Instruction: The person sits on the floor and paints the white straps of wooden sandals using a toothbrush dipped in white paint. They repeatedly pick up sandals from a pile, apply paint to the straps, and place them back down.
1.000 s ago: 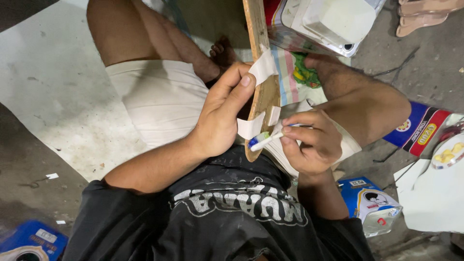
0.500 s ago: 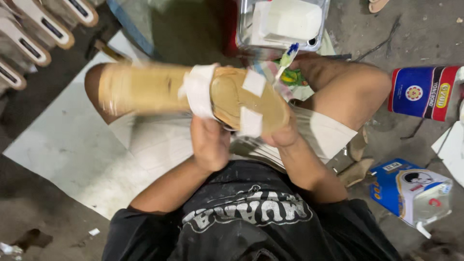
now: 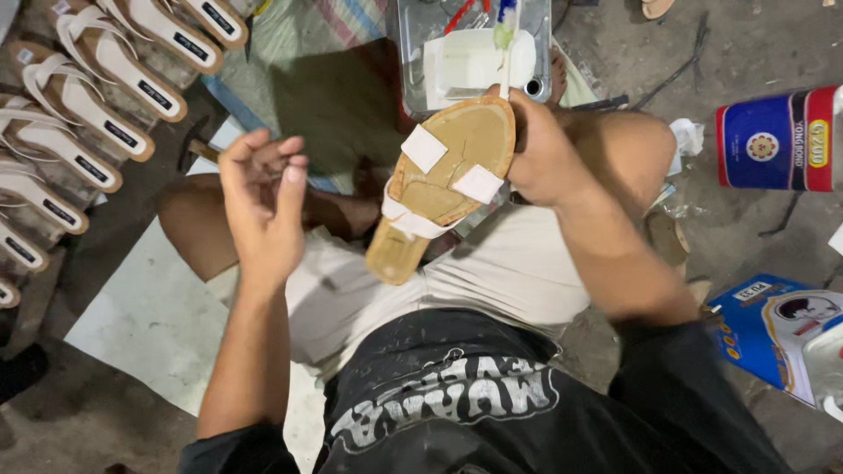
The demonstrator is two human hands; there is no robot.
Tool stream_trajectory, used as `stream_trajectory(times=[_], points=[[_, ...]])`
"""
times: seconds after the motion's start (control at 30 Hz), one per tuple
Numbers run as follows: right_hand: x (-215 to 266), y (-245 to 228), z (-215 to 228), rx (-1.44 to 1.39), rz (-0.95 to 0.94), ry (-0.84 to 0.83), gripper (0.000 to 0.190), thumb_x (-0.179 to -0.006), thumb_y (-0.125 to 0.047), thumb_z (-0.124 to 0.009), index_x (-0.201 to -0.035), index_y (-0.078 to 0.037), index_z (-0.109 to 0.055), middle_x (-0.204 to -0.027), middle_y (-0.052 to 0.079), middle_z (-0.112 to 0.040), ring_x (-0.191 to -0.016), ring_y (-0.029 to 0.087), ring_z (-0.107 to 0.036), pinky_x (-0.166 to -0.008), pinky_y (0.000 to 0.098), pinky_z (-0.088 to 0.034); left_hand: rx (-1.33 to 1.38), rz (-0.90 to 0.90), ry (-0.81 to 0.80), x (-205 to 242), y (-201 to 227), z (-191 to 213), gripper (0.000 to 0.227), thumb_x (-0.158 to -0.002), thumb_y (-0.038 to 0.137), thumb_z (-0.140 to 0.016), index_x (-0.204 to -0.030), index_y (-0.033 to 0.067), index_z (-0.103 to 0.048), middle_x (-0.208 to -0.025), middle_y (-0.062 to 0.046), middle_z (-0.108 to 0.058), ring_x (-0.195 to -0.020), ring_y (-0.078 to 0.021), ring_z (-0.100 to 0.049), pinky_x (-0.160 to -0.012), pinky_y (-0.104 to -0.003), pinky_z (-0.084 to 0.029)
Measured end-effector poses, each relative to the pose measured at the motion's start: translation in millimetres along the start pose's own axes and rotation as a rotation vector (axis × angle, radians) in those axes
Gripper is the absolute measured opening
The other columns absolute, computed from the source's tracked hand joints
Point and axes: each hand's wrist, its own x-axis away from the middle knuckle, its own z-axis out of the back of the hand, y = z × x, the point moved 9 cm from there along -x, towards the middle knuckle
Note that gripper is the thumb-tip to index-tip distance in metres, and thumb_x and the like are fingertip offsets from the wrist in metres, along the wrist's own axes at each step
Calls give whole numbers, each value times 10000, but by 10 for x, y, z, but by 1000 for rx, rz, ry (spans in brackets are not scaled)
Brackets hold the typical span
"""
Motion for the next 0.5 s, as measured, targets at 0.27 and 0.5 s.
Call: stream_trajectory(times=[0.27,0.5], points=[[-328,-10,149,240,-29,-50,328,-963,-100,-786,-1204,-31,-574,-1110,-4,-642,-1027,66,-578,-930,275,-526,-612,-266,-416,-233,636,-1224,1143,-717,203,-925,-1564,-14,-190,-1498,-304,-342,-1347,-468,-470,-1121,-458,-487],[-448,88,764,256,-11,157,177,-1112,-127,-618,-1140,-33,-471,-1082,134,-612,-892,155,-604,-833,325,-541,-634,-176,-272,-915,117,-1219,1167,-677,183,-938,-1545,-35,-189,-1464,-302,-366,-1379,-467,-462,-1159,-471,-458]])
